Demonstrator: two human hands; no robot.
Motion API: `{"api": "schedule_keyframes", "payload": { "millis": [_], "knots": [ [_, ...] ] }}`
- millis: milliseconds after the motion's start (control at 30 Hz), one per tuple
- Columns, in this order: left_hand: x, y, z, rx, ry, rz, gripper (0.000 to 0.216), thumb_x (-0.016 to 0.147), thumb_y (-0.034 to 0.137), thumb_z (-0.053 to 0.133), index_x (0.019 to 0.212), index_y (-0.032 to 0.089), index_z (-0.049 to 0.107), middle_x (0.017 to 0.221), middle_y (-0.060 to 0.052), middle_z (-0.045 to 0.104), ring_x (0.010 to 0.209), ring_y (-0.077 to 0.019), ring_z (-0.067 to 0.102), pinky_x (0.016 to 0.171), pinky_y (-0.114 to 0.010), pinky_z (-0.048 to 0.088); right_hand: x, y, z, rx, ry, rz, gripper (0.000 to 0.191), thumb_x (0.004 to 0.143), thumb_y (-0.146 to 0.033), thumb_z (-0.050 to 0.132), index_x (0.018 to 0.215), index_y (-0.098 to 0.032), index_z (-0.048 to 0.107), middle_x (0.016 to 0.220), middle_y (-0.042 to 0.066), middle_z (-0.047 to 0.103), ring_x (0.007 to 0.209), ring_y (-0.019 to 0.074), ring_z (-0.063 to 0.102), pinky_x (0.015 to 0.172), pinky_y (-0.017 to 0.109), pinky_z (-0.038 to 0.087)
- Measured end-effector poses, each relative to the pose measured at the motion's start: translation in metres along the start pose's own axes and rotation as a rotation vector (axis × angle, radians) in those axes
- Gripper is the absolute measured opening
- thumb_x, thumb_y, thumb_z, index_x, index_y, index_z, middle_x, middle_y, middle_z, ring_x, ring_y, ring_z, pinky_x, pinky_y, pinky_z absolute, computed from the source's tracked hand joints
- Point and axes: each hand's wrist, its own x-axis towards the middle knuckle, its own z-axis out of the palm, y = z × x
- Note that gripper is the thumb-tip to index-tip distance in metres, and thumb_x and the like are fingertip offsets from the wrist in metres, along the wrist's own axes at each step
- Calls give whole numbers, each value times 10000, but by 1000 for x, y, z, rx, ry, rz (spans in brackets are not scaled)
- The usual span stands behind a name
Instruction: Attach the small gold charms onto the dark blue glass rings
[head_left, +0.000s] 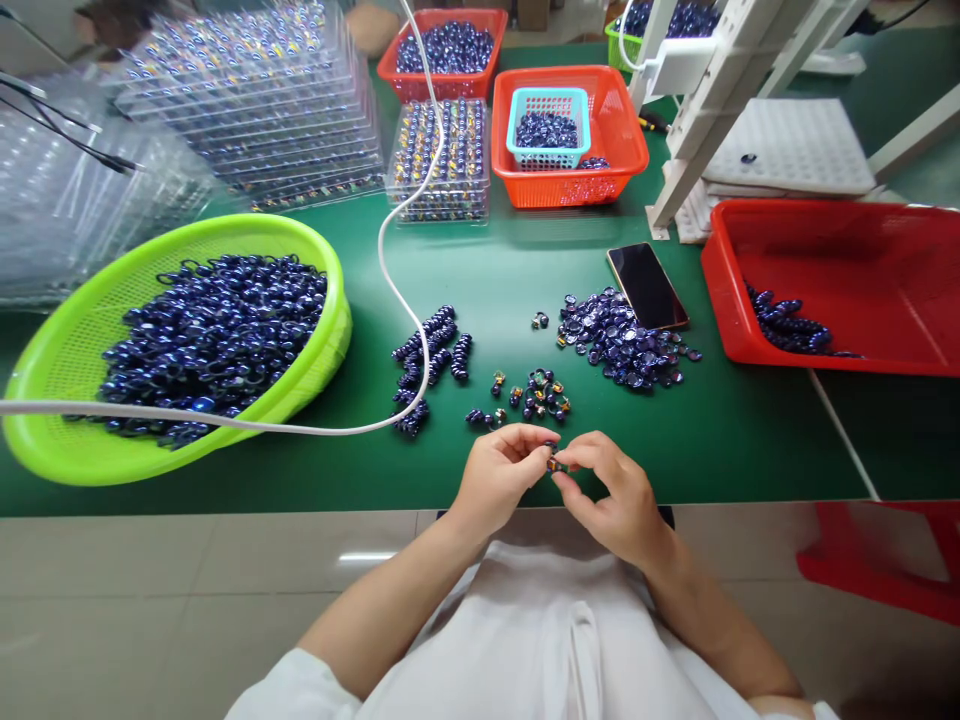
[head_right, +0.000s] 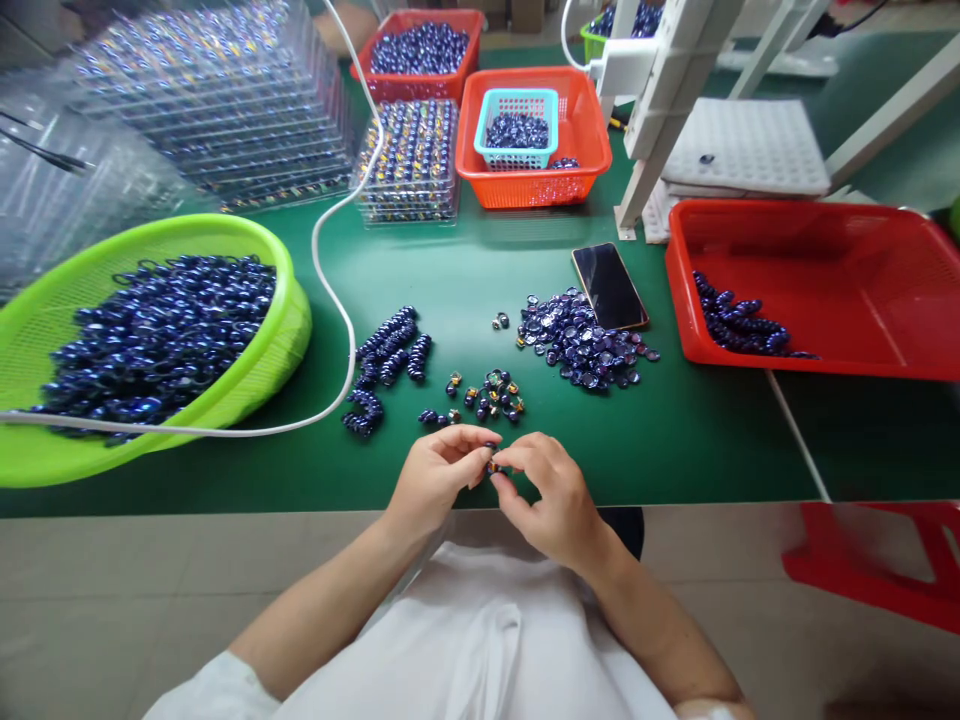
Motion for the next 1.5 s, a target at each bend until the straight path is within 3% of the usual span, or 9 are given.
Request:
{"api": "schedule_keyframes", "payload": {
  "millis": [133, 300, 500, 700, 1067, 1300, 1500],
  "knots": [
    [0, 1, -2, 43, -11, -15, 164, 661, 228, 754, 792, 131, 734, 575, 16, 637, 475, -71, 488, 481, -203, 392, -2, 5, -1, -142, 1, -114, 283, 856, -106, 618, 1077, -282, 614, 891, 36, 632, 800, 186, 614, 720, 350, 499],
    [0, 4, -4, 77, -104, -28, 188, 706, 261, 749, 835, 126, 756, 630, -16, 688, 513, -91, 537, 503, -213, 442, 0, 4, -2, -173, 12, -96, 184, 880, -130, 609, 1018, -251, 611, 880, 50, 644, 804, 202, 609, 725, 366, 476],
    [-5, -2, -8, 208, -138, 59, 262, 801, 274, 693, 1015, 144, 769, 868, -76, 776, 676, -152, 659, 633, -261, 548, 3, -2, -6, 32, -5, 148, 67, 935, -179, 565, 893, -231, 570, 834, 25, 608, 796, 177, 595, 730, 322, 479],
    [-7, -13, -11, 279, -160, 200, 270, 823, 290, 702, 1052, 162, 766, 967, -98, 777, 872, -220, 708, 768, -314, 578, 5, -1, -11, 230, -70, 407, 144, 934, -283, 598, 809, -220, 567, 781, -8, 577, 730, 143, 550, 696, 272, 454],
    [-8, -12, -8, 179, -116, 201, 208, 769, 276, 775, 956, 189, 803, 864, -67, 770, 775, -184, 689, 712, -270, 553, 12, 4, -11, 680, -128, 680, 247, 857, -405, 696, 789, -197, 583, 733, -20, 570, 696, 123, 524, 640, 237, 421],
    [-9, -11, -11, 206, -144, 244, 186, 767, 259, 776, 941, 206, 815, 783, -51, 741, 700, -160, 644, 651, -255, 523, 17, 4, -15, 739, -207, 707, 273, 837, -416, 716, 767, -193, 575, 680, -31, 559, 623, 105, 481, 582, 227, 395],
    [-9, -4, -9, 62, -132, 81, 154, 746, 257, 787, 875, 176, 806, 761, -44, 748, 679, -144, 645, 625, -231, 513, 12, 2, -13, 597, -195, 610, 202, 915, -384, 632, 834, -202, 600, 720, -25, 556, 653, 112, 509, 597, 230, 430]
  ]
}}
